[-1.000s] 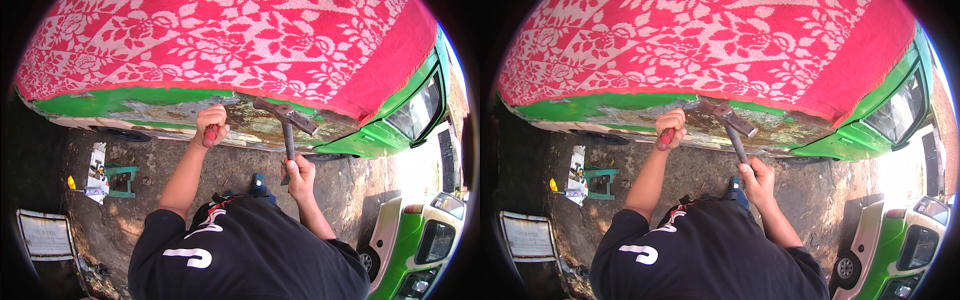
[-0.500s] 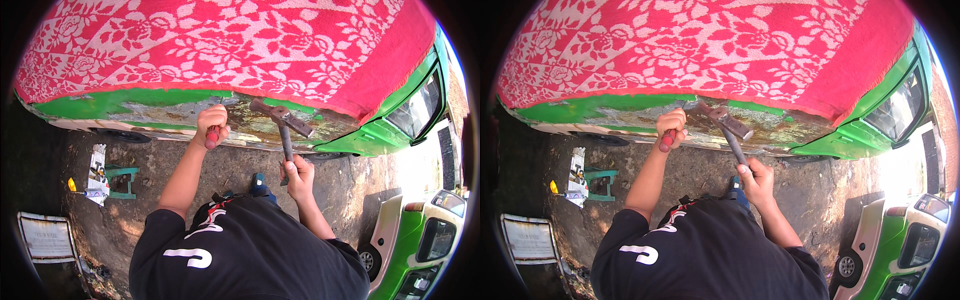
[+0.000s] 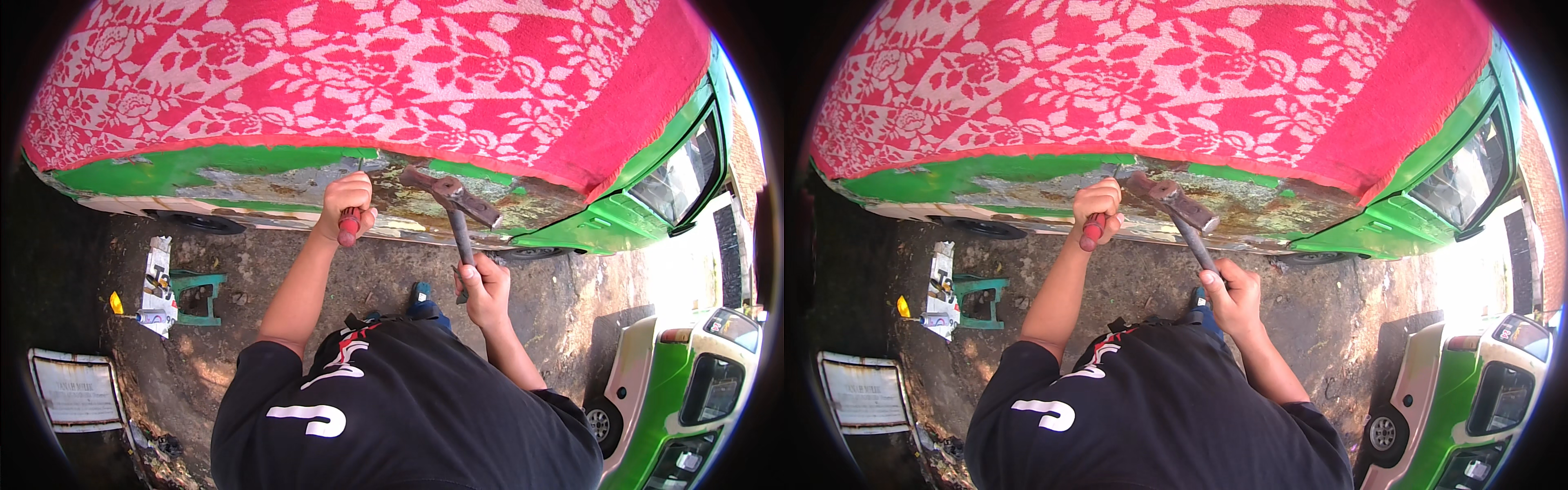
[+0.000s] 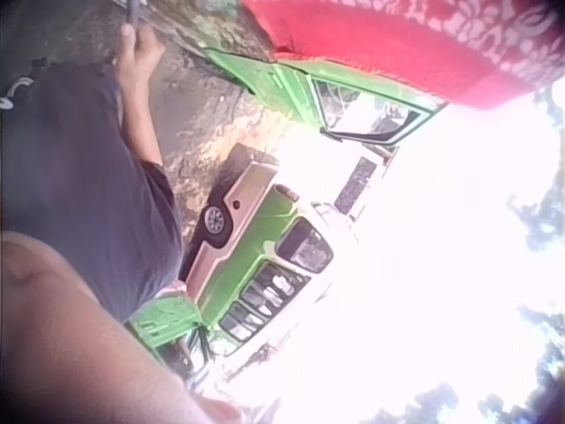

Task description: The person uses a hammer and a chisel to repeatedly strike a green car panel, likely to remove rust or flatten a dent. The person holds the chisel against the panel and strikes it with the hammer in a repetitive motion.

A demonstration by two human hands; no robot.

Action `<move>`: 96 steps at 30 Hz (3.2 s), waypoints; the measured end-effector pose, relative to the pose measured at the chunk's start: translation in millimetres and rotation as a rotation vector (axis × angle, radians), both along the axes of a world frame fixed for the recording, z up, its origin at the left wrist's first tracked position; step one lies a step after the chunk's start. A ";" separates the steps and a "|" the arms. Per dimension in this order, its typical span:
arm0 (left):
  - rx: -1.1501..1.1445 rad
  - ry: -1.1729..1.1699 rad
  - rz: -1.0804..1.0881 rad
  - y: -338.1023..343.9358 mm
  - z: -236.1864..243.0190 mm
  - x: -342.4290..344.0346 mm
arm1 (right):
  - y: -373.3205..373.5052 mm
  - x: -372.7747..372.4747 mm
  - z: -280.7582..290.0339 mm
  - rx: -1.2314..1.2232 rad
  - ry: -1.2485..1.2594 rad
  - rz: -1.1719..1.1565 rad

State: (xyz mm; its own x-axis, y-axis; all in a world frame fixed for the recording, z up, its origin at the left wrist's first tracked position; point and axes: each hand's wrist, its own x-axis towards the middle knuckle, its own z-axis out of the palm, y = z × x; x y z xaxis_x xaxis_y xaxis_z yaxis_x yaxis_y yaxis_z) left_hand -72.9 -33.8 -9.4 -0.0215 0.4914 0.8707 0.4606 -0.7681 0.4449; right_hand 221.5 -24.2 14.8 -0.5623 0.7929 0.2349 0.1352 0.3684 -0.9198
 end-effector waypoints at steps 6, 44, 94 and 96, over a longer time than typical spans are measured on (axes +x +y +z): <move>-0.005 0.010 -0.015 -0.5 0.3 -1.3 | -0.1 0.3 2.3 0.010 -0.002 -0.016; -0.083 -0.078 -0.027 3.2 4.4 -10.1 | -8.7 -9.2 34.8 0.639 -0.300 0.024; -0.067 -0.230 0.200 -4.6 3.1 31.4 | 19.6 38.0 -9.9 -0.020 -0.109 0.186; -0.040 -0.271 0.191 -6.2 -0.6 29.5 | 18.6 38.1 -9.3 -0.015 -0.069 0.171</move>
